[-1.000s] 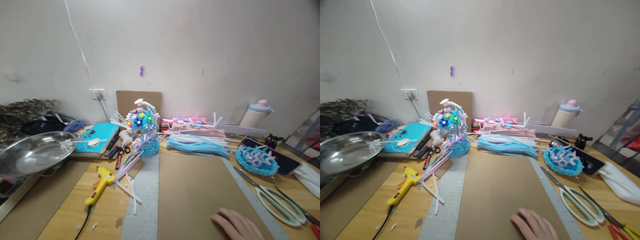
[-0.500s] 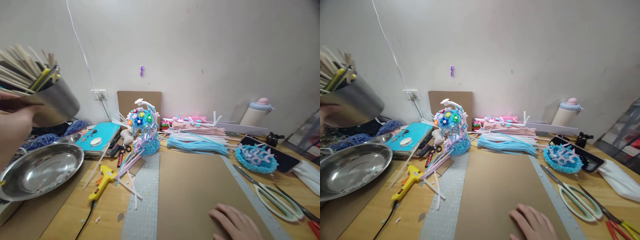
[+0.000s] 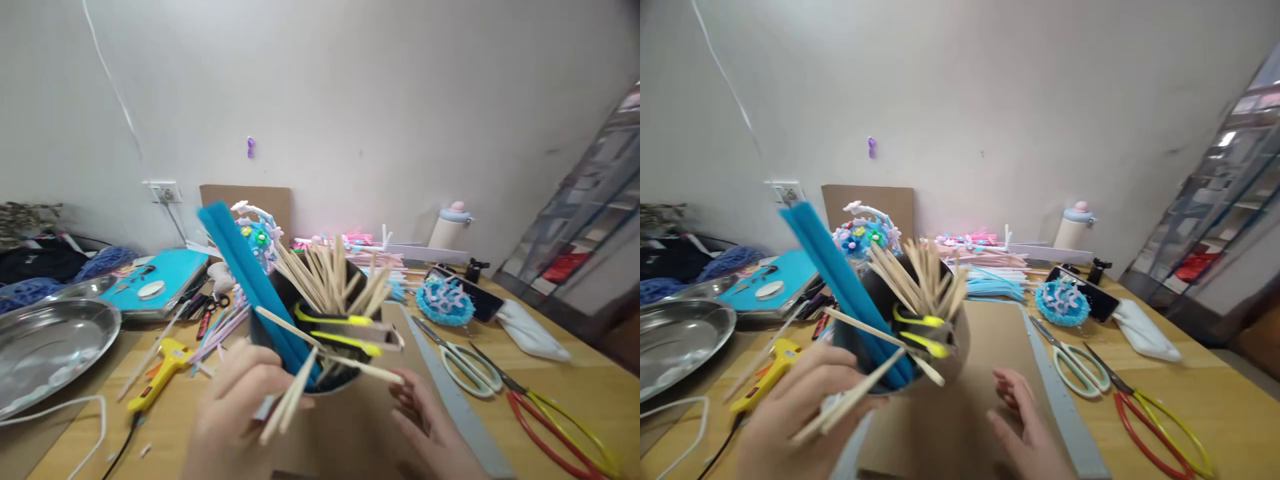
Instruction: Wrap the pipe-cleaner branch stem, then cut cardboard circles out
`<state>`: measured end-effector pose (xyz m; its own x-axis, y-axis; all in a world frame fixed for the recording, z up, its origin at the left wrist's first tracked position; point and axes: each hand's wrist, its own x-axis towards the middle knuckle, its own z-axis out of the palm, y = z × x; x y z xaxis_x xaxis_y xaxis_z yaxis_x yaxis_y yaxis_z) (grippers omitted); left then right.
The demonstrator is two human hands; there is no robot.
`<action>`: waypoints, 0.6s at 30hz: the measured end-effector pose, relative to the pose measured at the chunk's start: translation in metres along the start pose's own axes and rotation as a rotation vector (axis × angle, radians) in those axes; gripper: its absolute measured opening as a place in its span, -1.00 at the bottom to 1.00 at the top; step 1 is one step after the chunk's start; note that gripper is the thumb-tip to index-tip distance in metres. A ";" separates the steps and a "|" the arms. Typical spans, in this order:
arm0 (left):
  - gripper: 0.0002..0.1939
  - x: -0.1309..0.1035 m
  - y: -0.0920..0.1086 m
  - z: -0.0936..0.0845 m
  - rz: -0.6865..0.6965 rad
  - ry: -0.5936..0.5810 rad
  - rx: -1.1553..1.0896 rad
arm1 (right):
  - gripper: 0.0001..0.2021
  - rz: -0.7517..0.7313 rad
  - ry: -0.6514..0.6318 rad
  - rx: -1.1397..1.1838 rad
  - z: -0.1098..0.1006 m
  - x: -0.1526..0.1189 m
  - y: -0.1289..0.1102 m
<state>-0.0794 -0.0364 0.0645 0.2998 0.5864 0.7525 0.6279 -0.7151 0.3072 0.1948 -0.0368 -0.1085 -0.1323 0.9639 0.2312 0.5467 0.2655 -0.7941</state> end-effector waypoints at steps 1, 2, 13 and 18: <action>-0.87 -0.009 0.002 0.019 -0.009 -0.056 -0.045 | -0.47 0.009 0.007 0.090 -0.003 -0.001 0.002; -0.87 -0.018 0.004 0.038 -0.004 -0.085 -0.077 | -0.39 0.018 0.004 0.145 -0.007 -0.002 0.002; -0.81 -0.043 0.006 0.099 -0.078 -0.282 0.009 | -0.17 0.206 -0.058 -0.001 -0.011 -0.009 -0.020; -0.57 -0.062 -0.017 0.071 -0.172 -0.132 0.099 | -0.20 0.263 -0.071 -0.006 -0.011 -0.012 -0.014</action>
<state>-0.0573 -0.0337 -0.0287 0.2695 0.7457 0.6093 0.7432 -0.5634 0.3608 0.1980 -0.0525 -0.0945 -0.0423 0.9988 -0.0226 0.5752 0.0058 -0.8180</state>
